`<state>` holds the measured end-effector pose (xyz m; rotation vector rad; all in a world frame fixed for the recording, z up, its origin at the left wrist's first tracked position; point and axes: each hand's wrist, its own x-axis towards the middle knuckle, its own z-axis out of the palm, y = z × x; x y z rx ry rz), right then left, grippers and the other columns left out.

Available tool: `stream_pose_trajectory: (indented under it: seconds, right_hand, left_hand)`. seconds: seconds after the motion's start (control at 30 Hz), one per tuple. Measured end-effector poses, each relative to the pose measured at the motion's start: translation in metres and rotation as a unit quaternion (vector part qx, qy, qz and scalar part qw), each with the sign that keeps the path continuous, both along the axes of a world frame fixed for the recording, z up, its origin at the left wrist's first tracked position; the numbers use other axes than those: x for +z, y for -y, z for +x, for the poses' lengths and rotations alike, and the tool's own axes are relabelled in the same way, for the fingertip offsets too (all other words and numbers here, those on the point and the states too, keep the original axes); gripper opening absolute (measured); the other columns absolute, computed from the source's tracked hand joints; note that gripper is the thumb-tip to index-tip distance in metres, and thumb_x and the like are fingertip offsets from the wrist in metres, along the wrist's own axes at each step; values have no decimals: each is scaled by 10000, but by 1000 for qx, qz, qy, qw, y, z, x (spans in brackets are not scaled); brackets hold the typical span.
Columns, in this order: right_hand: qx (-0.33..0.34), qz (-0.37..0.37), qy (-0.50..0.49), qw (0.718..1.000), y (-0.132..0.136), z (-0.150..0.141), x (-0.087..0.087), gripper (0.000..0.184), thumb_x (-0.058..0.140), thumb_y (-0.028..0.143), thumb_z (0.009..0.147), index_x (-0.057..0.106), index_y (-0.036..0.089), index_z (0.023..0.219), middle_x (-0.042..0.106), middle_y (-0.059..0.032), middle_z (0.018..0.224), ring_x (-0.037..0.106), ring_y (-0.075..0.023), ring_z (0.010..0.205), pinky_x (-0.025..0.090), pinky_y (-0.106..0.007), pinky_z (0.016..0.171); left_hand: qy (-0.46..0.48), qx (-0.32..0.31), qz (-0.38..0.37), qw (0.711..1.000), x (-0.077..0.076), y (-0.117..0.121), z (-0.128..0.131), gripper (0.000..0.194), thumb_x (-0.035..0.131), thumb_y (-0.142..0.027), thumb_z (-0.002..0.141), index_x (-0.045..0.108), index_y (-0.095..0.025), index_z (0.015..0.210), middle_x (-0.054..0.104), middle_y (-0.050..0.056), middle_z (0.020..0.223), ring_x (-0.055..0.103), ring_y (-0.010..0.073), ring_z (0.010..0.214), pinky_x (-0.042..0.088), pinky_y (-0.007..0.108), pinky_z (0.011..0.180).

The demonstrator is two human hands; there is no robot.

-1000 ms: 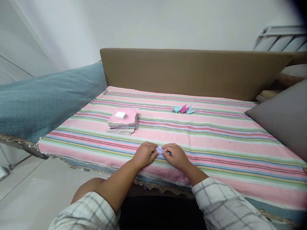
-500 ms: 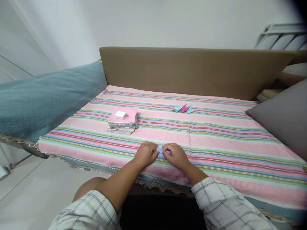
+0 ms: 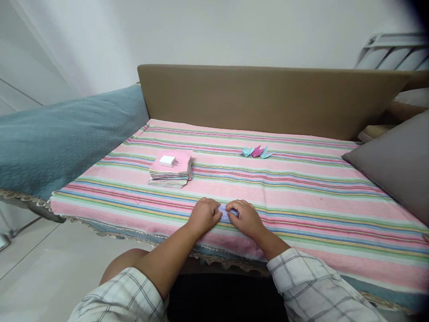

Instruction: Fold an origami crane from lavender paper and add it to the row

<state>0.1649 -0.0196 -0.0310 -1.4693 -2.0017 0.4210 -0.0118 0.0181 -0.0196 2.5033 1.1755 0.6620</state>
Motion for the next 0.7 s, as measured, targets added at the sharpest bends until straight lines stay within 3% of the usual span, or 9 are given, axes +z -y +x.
stream_pose_trajectory:
  seconds: [0.2, 0.3, 0.37, 0.47, 0.7]
  right_hand:
    - [3, -7, -12, 1000, 0, 0, 2, 161, 508, 149, 738, 605, 240, 829, 658, 0, 904, 547, -186, 876, 377, -317, 784]
    - [11, -15, -21, 1000, -1, 2, 2, 169, 507, 140, 734, 606, 241, 829, 660, 3, 913, 551, -187, 886, 388, -322, 797]
    - [23, -17, -27, 999, -3, 4, 1, 189, 503, 128, 728, 609, 242, 836, 662, 3, 923, 556, -189, 896, 396, -329, 811]
    - [44, -15, -38, 998, -5, 7, -1, 235, 485, 96, 714, 614, 242, 846, 666, 3, 934, 566, -188, 911, 405, -341, 838]
    - [63, -7, -40, 997, -5, 10, -2, 255, 476, 87, 722, 630, 241, 855, 672, -4, 955, 577, -185, 927, 418, -346, 845]
  left_hand:
    - [2, -3, -8, 1000, 1, 1, 0, 133, 611, -173, 717, 554, -188, 598, 657, 23, 752, 601, 193, 796, 427, 334, 806]
    - [1, 25, -15, 1000, 1, 4, -1, 24, 616, -189, 721, 595, -194, 729, 649, 22, 771, 582, 202, 803, 440, 318, 748]
    - [-3, 35, -13, 999, 1, 6, -2, 153, 622, -194, 726, 614, -196, 879, 660, 29, 836, 573, 216, 836, 445, 322, 738]
    - [-5, 0, -1, 1000, 2, 7, -2, 311, 599, -165, 755, 602, -198, 1064, 674, 46, 972, 580, 222, 906, 427, 361, 835]
    - [5, -47, -12, 999, 1, 3, -5, 308, 539, -47, 746, 656, -201, 985, 686, 46, 956, 600, 197, 916, 419, 363, 864]
